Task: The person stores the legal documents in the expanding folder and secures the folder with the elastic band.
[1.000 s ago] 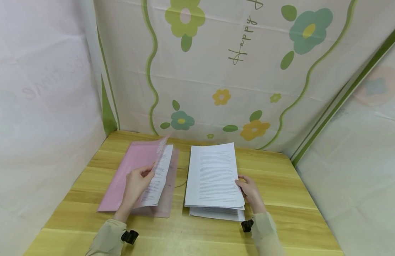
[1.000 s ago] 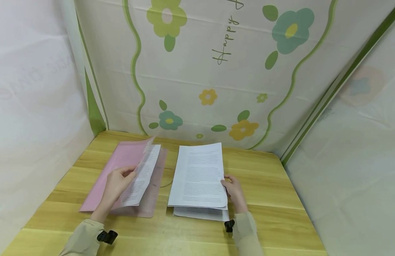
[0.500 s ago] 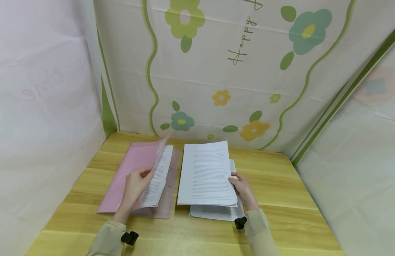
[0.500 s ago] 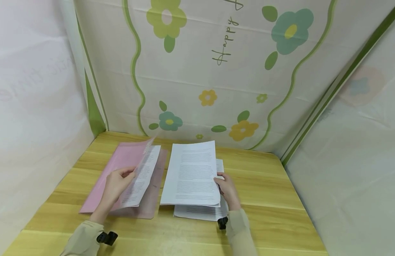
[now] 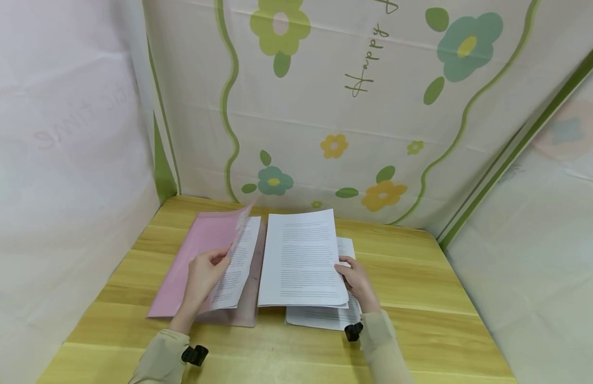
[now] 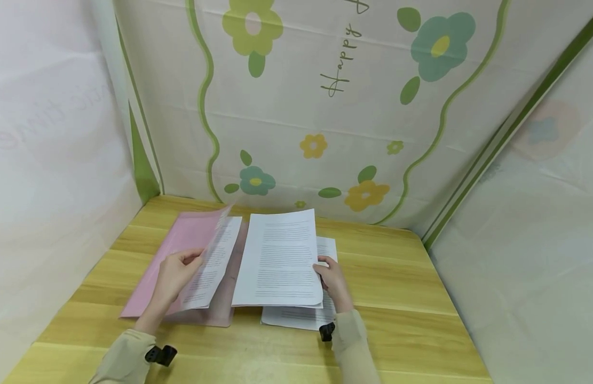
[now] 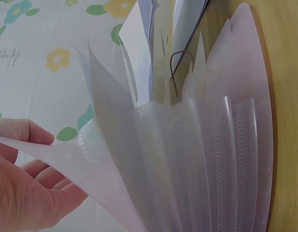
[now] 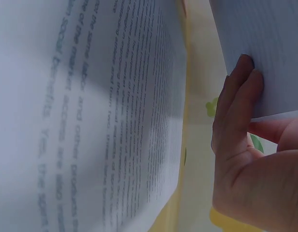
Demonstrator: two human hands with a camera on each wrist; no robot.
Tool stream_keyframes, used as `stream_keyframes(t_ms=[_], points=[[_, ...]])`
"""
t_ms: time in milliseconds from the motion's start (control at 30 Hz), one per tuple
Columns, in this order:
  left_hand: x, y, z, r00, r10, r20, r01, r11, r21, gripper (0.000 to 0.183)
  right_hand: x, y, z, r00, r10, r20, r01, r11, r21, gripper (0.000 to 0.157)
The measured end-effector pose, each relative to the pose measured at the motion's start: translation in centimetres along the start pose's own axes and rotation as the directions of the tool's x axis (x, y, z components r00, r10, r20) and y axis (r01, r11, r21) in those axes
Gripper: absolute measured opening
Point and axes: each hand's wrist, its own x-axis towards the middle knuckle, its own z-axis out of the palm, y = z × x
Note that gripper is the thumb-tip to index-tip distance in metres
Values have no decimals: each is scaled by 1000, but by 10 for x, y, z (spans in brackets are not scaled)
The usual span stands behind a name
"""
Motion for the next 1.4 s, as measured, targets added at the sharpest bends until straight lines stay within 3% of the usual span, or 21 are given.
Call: stream_keyframes(t_ms=[567,933,1400], points=[[1,0,-1,1000,-7,11,7,1000,-8,28,2,-5,16,999,4,50,-7,998,55,38],[2,0,0,1000,-13,10,13,1000,-8,28,3,-8,24,997,-10,71,8,999,35,38],[0,0,1,1000,-18,12,18,1000,-9,30,3,-9,24,998,12,58,-16,998,61,41]])
